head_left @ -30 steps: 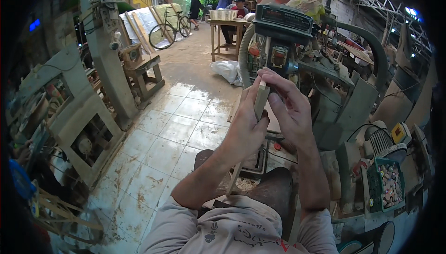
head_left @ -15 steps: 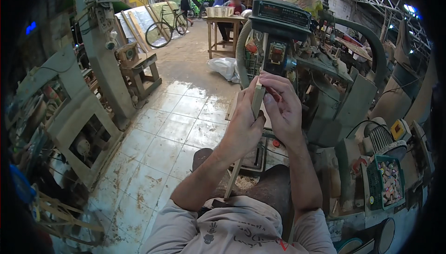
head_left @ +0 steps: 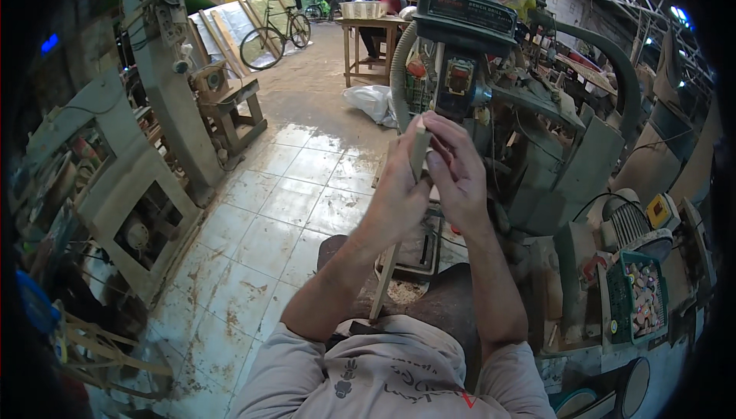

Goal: The person drills holes into rectangular wooden planks using a drill press. They position each plank under the drill bit, operate the machine to drill, and then inspect the finished holes before moving to the next piece.

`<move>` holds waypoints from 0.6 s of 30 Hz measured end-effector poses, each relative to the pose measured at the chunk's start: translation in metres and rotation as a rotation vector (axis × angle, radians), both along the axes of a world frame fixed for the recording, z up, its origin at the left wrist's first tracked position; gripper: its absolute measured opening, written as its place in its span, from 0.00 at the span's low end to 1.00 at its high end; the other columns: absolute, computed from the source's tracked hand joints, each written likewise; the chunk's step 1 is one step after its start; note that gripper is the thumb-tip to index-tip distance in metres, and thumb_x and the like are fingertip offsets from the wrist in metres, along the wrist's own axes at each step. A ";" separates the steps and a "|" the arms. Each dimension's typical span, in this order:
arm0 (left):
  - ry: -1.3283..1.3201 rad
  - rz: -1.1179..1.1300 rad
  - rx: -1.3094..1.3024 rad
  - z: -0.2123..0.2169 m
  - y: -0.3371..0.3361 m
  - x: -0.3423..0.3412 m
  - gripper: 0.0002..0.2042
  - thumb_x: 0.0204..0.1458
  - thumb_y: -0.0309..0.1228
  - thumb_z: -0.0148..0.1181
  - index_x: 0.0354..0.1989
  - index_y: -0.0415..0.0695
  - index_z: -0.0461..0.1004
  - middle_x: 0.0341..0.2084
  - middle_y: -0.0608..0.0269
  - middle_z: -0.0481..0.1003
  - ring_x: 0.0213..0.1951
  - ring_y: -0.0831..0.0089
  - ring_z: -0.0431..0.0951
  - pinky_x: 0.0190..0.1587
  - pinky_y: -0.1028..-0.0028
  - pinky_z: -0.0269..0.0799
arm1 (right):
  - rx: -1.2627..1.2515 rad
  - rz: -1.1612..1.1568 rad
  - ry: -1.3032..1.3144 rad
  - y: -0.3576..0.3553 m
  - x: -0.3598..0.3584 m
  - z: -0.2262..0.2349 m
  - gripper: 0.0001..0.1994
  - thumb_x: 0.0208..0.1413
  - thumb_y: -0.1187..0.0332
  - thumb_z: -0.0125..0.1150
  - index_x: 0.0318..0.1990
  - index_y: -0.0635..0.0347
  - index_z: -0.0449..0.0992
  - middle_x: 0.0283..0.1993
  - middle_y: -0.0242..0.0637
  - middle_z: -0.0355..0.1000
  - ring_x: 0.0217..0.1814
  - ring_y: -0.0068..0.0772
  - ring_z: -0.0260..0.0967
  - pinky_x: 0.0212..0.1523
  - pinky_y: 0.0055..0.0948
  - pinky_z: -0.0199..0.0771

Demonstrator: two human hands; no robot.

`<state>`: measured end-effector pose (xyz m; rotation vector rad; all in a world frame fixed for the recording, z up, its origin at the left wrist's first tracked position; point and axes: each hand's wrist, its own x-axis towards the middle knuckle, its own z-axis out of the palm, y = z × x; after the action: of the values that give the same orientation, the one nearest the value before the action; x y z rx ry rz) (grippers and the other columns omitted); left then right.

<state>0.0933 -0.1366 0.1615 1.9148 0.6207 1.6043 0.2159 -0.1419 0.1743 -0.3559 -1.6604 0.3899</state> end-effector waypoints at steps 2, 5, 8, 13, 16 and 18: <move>-0.072 -0.028 -0.110 0.004 0.007 -0.012 0.19 0.54 0.16 0.47 0.56 0.36 0.64 0.42 0.60 0.72 0.45 0.75 0.74 0.44 0.75 0.72 | -0.124 -0.013 -0.040 -0.003 0.002 -0.013 0.28 0.61 0.72 0.56 0.68 0.60 0.59 0.70 0.46 0.56 0.74 0.39 0.52 0.71 0.40 0.54; -0.183 -0.031 -0.337 0.025 0.002 -0.039 0.15 0.54 0.19 0.50 0.51 0.36 0.69 0.36 0.62 0.77 0.39 0.75 0.77 0.40 0.74 0.74 | -0.344 -0.058 0.016 -0.013 0.005 -0.063 0.32 0.62 0.66 0.59 0.71 0.60 0.54 0.71 0.46 0.54 0.75 0.40 0.51 0.71 0.40 0.54; -0.337 -0.074 -0.347 0.023 0.020 -0.064 0.15 0.53 0.21 0.55 0.50 0.36 0.69 0.40 0.55 0.78 0.38 0.72 0.78 0.40 0.71 0.76 | -0.731 0.154 -0.041 -0.019 0.016 -0.132 0.36 0.63 0.56 0.59 0.71 0.62 0.51 0.69 0.43 0.57 0.71 0.36 0.55 0.67 0.34 0.59; -0.451 -0.115 -0.375 0.025 0.029 -0.070 0.15 0.54 0.23 0.57 0.50 0.36 0.68 0.42 0.52 0.77 0.39 0.69 0.78 0.42 0.69 0.76 | -0.926 0.233 -0.133 -0.034 0.000 -0.177 0.29 0.65 0.47 0.53 0.58 0.68 0.69 0.45 0.33 0.74 0.46 0.19 0.67 0.46 0.23 0.68; -0.470 -0.161 -0.399 0.024 0.032 -0.070 0.14 0.58 0.28 0.56 0.51 0.37 0.68 0.43 0.54 0.76 0.41 0.69 0.77 0.44 0.68 0.75 | -0.855 0.204 -0.032 -0.036 0.001 -0.180 0.29 0.64 0.44 0.52 0.53 0.67 0.73 0.40 0.30 0.74 0.40 0.17 0.68 0.42 0.21 0.68; -0.486 -0.233 -0.442 0.022 0.033 -0.065 0.17 0.61 0.36 0.53 0.54 0.38 0.66 0.45 0.55 0.74 0.44 0.67 0.76 0.47 0.66 0.74 | -0.852 0.197 -0.003 -0.035 0.005 -0.179 0.29 0.64 0.43 0.52 0.49 0.66 0.75 0.36 0.27 0.74 0.36 0.14 0.67 0.37 0.19 0.67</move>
<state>0.0280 -0.1036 0.1833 1.1751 0.4726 1.5448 0.2209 -0.1773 -0.0051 -0.8170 -1.4633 1.2498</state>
